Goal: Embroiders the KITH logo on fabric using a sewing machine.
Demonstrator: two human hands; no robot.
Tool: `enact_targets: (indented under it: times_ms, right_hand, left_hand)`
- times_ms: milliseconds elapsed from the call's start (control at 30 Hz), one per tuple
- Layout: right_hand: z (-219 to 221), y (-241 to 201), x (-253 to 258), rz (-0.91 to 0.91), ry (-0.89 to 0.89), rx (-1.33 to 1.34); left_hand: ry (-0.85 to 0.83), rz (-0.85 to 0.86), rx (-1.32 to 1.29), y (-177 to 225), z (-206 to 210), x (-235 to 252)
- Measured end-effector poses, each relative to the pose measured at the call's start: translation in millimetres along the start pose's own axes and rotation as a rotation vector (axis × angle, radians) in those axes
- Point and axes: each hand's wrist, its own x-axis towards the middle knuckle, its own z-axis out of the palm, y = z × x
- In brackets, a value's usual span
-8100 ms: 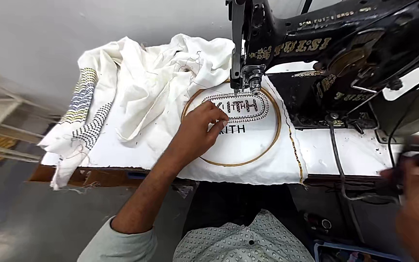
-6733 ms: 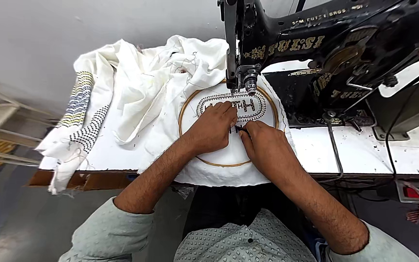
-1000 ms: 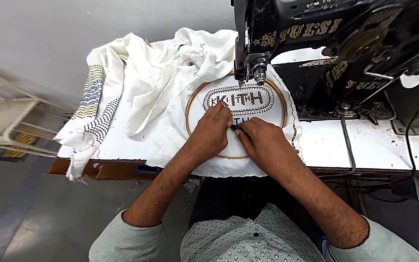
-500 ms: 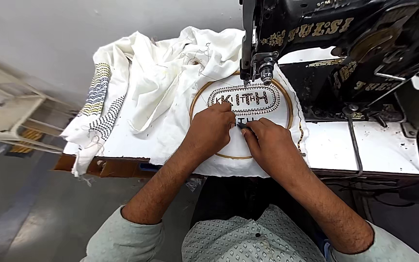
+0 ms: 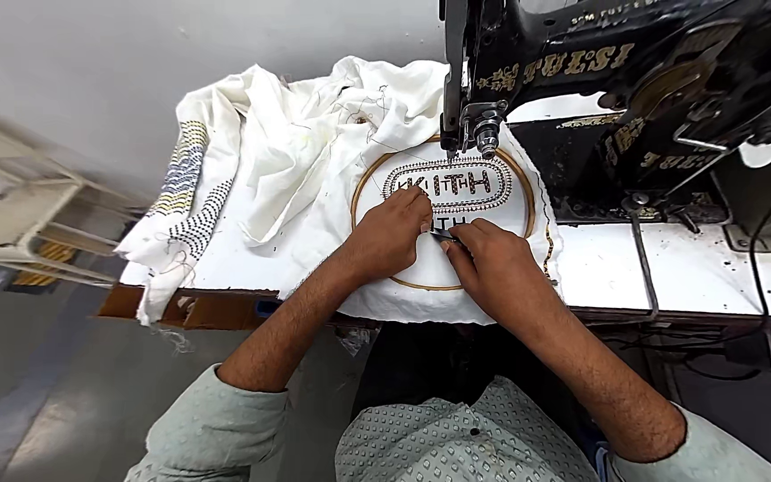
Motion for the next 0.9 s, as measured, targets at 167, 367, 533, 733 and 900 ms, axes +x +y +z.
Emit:
enact_targets:
  times_ms: [167, 367, 533, 733, 900]
  right_hand:
    - [4, -3, 4, 0.0, 0.005, -0.005]
    - [4, -7, 1, 0.037, 0.059, -0.004]
    - [3, -7, 9, 0.011, -0.004, 0.032]
    - [10, -10, 17, 0.01, 0.009, 0.01]
    - [9, -8, 8, 0.05, 0.102, 0.014]
  left_hand:
    - [0.031, 0.001, -0.021, 0, 1, -1]
    - [0.053, -0.045, -0.095, -2, 0, -3]
    - [0.023, -0.061, -0.139, -6, -3, -3]
    - [0.039, -0.082, -0.165, -6, -3, -4]
    - [0.185, -0.257, -0.484, -15, -5, -5]
